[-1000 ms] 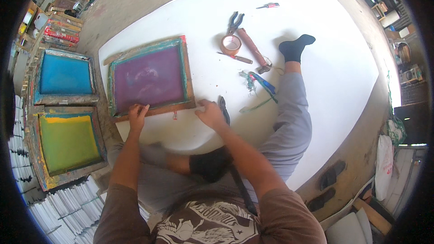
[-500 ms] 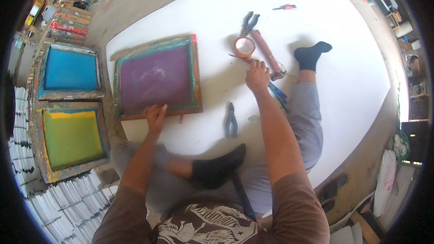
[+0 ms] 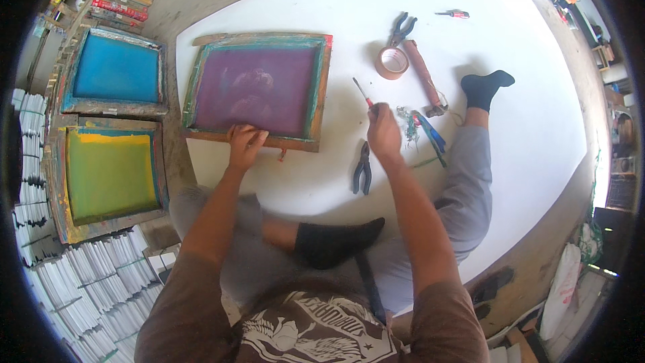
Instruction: The person sits on the floor and uses a screwdriver to tighten screws along the edge of a purple screen printing frame. They adjust the frame's position and continue working on the corner joints with the screwdriver.
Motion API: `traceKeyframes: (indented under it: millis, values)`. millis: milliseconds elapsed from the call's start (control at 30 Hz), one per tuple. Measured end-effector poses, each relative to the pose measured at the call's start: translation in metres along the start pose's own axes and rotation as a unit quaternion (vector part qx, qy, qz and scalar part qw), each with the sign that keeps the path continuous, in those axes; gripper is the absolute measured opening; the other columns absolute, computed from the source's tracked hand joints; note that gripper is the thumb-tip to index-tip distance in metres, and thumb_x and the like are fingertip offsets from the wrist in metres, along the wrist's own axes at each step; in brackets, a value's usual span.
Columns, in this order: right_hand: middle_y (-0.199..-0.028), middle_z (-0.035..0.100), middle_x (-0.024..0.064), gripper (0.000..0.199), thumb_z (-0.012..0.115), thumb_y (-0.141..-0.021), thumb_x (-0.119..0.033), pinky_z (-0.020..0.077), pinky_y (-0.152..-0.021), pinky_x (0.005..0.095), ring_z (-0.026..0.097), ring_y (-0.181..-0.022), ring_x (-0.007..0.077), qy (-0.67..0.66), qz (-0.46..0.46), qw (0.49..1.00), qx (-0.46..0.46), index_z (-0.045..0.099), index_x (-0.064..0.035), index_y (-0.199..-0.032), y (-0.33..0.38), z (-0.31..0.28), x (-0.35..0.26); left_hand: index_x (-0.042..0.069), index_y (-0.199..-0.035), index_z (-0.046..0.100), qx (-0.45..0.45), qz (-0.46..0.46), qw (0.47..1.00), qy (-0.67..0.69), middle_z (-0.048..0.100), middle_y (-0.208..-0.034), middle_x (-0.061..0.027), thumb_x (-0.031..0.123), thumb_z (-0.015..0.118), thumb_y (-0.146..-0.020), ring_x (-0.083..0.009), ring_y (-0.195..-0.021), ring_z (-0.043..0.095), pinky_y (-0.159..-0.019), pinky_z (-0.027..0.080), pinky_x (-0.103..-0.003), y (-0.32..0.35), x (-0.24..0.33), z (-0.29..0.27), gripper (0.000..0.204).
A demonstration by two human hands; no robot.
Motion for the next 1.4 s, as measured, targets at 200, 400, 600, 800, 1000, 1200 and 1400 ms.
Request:
traceKeyframes:
  millis: [200, 400, 600, 800, 1000, 1200, 1400]
  values:
    - [-0.103, 0.071, 0.0307, 0.025, 0.061, -0.106, -0.021, 0.053, -0.084, 0.0555, 0.067, -0.097, 0.0528, -0.135, 0.105, 0.985, -0.038, 0.055, 0.0009, -0.117, 0.086, 0.011, -0.027, 0.014, -0.125, 0.074, 0.046, 0.055, 0.993, -0.099, 0.066, -0.122, -0.0084, 0.037, 0.08, -0.089, -0.0314, -0.122, 0.055, -0.115, 0.032, -0.054, 0.012, 0.024, 0.0, 0.042]
    - [-0.101, 0.073, 0.0247, 0.035, 0.066, -0.104, -0.032, 0.0539, -0.084, 0.0525, 0.071, -0.096, 0.0462, -0.125, 0.158, 0.975, -0.094, 0.057, -0.0017, -0.119, 0.141, 0.027, -0.03, 0.017, -0.137, 0.067, -0.09, 0.063, 0.978, -0.179, 0.063, -0.138, -0.0098, 0.046, 0.081, -0.088, -0.0318, -0.136, 0.05, -0.12, 0.029, -0.055, 0.021, 0.033, 0.021, 0.058]
    - [-0.099, 0.075, 0.0206, 0.036, 0.07, -0.1, -0.034, 0.0554, -0.084, 0.0509, 0.073, -0.095, 0.0425, -0.066, 0.133, 0.984, -0.1, 0.059, -0.0044, -0.118, 0.16, 0.039, -0.003, 0.017, -0.143, 0.064, -0.206, 0.006, 0.954, -0.216, 0.059, -0.143, -0.0091, 0.051, 0.077, -0.091, -0.0302, -0.138, 0.048, -0.122, 0.029, -0.051, 0.005, 0.031, 0.03, 0.064]
    - [-0.097, 0.077, 0.0169, 0.033, 0.076, -0.094, -0.034, 0.0577, -0.084, 0.0509, 0.074, -0.093, 0.0399, 0.065, 0.048, 0.972, -0.222, 0.065, -0.0064, -0.109, 0.188, 0.046, -0.03, 0.016, -0.146, 0.062, -0.159, 0.01, 0.969, -0.191, 0.056, -0.15, -0.0125, 0.053, 0.078, -0.089, -0.0312, -0.146, 0.042, -0.127, 0.023, -0.052, 0.013, 0.017, 0.029, 0.07]
    - [-0.1, 0.074, 0.0164, 0.03, 0.08, -0.088, -0.032, 0.0568, -0.083, 0.0505, 0.071, -0.096, 0.0384, 0.068, 0.025, 0.993, -0.099, 0.073, -0.0049, -0.099, 0.15, 0.013, -0.015, 0.015, -0.149, 0.059, -0.159, -0.011, 0.974, -0.159, 0.048, -0.159, -0.0149, 0.057, 0.081, -0.084, -0.0354, -0.153, 0.034, -0.129, 0.017, -0.057, 0.016, 0.026, 0.025, 0.08]
    - [-0.113, 0.07, 0.0172, 0.024, 0.071, -0.095, -0.019, 0.0535, -0.094, 0.0487, 0.065, -0.111, 0.0384, 0.195, 0.06, 0.971, 0.128, 0.068, -0.0063, -0.116, 0.062, -0.065, 0.082, 0.019, -0.153, 0.055, -0.166, -0.024, 0.966, -0.196, 0.042, -0.164, -0.0152, 0.063, 0.081, -0.082, -0.0388, -0.157, 0.027, -0.128, 0.016, -0.06, 0.021, 0.016, 0.029, 0.088]
    - [-0.119, 0.069, 0.0162, 0.039, 0.072, -0.096, -0.023, 0.0532, -0.1, 0.0515, 0.063, -0.115, 0.0396, 0.298, 0.155, 0.942, 0.012, 0.062, -0.0106, -0.132, 0.029, -0.086, 0.161, 0.022, -0.158, 0.05, -0.115, -0.073, 0.957, -0.256, 0.031, -0.168, -0.025, 0.077, 0.074, -0.078, -0.0466, -0.158, 0.018, -0.127, 0.012, -0.064, 0.02, 0.012, 0.017, 0.101]
Point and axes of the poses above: each hand's wrist, its own y-axis away from the middle knuckle, its own z-axis out of the palm, x = y × z, the point moved 7 cm from there along -y, towards the middle knuckle
